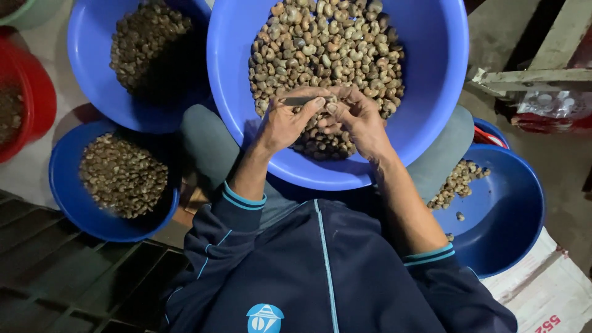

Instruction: Sorting and cleaning nuts by hand using a small scraping tool

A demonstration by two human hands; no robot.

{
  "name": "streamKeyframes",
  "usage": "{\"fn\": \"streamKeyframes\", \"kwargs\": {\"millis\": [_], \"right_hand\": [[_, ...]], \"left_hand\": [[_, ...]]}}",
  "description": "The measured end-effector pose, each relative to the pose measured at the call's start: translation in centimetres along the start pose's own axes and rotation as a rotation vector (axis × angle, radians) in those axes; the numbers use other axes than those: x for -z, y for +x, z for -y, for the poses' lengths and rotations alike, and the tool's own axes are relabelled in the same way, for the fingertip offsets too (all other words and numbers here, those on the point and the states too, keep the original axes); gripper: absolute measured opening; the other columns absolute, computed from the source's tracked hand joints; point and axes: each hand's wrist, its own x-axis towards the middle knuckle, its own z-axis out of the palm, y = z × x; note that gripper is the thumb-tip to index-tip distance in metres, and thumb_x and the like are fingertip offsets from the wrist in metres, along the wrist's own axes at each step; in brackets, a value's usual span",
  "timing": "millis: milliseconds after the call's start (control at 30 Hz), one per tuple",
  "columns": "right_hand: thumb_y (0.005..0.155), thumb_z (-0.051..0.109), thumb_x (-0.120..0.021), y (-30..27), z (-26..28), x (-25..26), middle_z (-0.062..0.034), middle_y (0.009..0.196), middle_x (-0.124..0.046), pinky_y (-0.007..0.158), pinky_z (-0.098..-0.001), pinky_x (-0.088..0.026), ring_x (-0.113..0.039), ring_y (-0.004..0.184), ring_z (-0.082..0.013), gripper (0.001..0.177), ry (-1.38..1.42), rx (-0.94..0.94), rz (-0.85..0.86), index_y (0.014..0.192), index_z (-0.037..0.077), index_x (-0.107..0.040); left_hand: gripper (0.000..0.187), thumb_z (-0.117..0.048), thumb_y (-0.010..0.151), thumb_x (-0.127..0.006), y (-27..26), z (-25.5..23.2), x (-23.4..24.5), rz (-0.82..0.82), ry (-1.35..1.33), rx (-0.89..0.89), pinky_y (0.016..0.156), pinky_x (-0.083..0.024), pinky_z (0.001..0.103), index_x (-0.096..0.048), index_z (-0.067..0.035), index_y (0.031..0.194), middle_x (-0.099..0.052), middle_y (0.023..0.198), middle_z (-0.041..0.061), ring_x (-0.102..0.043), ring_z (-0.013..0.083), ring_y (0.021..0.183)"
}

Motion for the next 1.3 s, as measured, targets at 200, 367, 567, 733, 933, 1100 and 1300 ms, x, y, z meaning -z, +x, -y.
{"fn": "streamKeyframes", "kwargs": {"millis": [200, 367, 567, 733, 933, 1100, 1300], "right_hand": [[0.107, 0.009, -0.062, 0.1, -0.3, 0.0, -0.0248, 0.103, -0.072, 0.068, -0.0306, -0.070, -0.078, 0.084, -0.0256, 0.034, 0.000, 0.045, 0.029, 0.137, -0.005, -0.055], [0.107, 0.013, -0.063, 0.0, 0.0, -0.2, -0.0256, 0.102, -0.072, 0.068, -0.0306, -0.070, -0.078, 0.084, -0.0257, 0.039, 0.006, 0.057, 0.028, 0.138, -0.008, -0.053], [0.107, 0.014, -0.062, 0.0, -0.1, -0.4, -0.0249, 0.101, -0.073, 0.071, -0.0334, -0.070, -0.078, 0.086, -0.0278, 0.040, 0.003, 0.119, 0.041, 0.139, -0.009, -0.054], [0.107, 0.014, -0.061, 0.1, -0.7, 0.0, -0.0253, 0.101, -0.073, 0.072, -0.0355, -0.070, -0.078, 0.087, -0.0285, 0.043, 0.003, 0.136, 0.038, 0.142, -0.011, -0.051], [0.110, 0.011, -0.055, 0.0, -0.2, -0.5, -0.0286, 0.109, -0.072, 0.078, -0.0377, -0.070, -0.077, 0.092, -0.0291, 0.046, -0.041, 0.192, 0.062, 0.148, -0.013, -0.044], [0.110, 0.009, -0.056, -0.4, 0.7, -1.0, -0.0250, 0.111, -0.073, 0.082, -0.0369, -0.069, -0.076, 0.097, -0.0268, 0.046, -0.106, 0.201, 0.049, 0.149, -0.011, -0.044], [0.108, 0.009, -0.059, -0.2, 0.0, -0.8, -0.0238, 0.107, -0.074, 0.079, -0.0339, -0.068, -0.077, 0.093, -0.0259, 0.047, -0.059, 0.216, 0.062, 0.148, -0.010, -0.046]], "left_hand": [[0.023, -0.013, 0.113, -0.064, 0.1, -0.5, -0.1, 0.041, 0.051, -0.031, 0.095, -0.061, 0.065, -0.071, 0.000, 0.130, -0.075, 0.117, 0.028, -0.071, 0.0481, 0.113], [0.022, -0.015, 0.113, -0.064, -0.2, -0.1, -0.2, -0.007, 0.056, -0.049, 0.092, -0.062, 0.061, -0.072, -0.002, 0.129, -0.077, 0.116, 0.025, -0.074, 0.0429, 0.112], [0.021, -0.016, 0.113, -0.063, 0.2, -0.1, -0.2, -0.010, 0.043, -0.096, 0.092, -0.062, 0.059, -0.073, -0.006, 0.129, -0.077, 0.116, 0.020, -0.074, 0.0404, 0.111], [0.023, -0.019, 0.113, -0.064, 0.1, 0.1, -0.2, -0.008, 0.045, -0.092, 0.093, -0.062, 0.061, -0.073, -0.003, 0.128, -0.077, 0.116, 0.023, -0.074, 0.0427, 0.111], [0.022, -0.016, 0.113, -0.063, 0.3, -0.1, -0.2, -0.028, 0.047, -0.134, 0.092, -0.061, 0.057, -0.072, -0.004, 0.130, -0.078, 0.114, 0.020, -0.075, 0.0401, 0.109], [0.021, -0.015, 0.113, -0.063, 0.6, -0.9, -0.3, 0.009, 0.045, -0.151, 0.093, -0.061, 0.059, -0.071, -0.003, 0.128, -0.077, 0.112, 0.022, -0.075, 0.0413, 0.108], [0.022, -0.015, 0.113, -0.062, 0.3, -0.5, 0.1, 0.021, 0.029, -0.104, 0.095, -0.061, 0.062, -0.071, -0.003, 0.129, -0.077, 0.115, 0.022, -0.074, 0.0412, 0.111]]}}
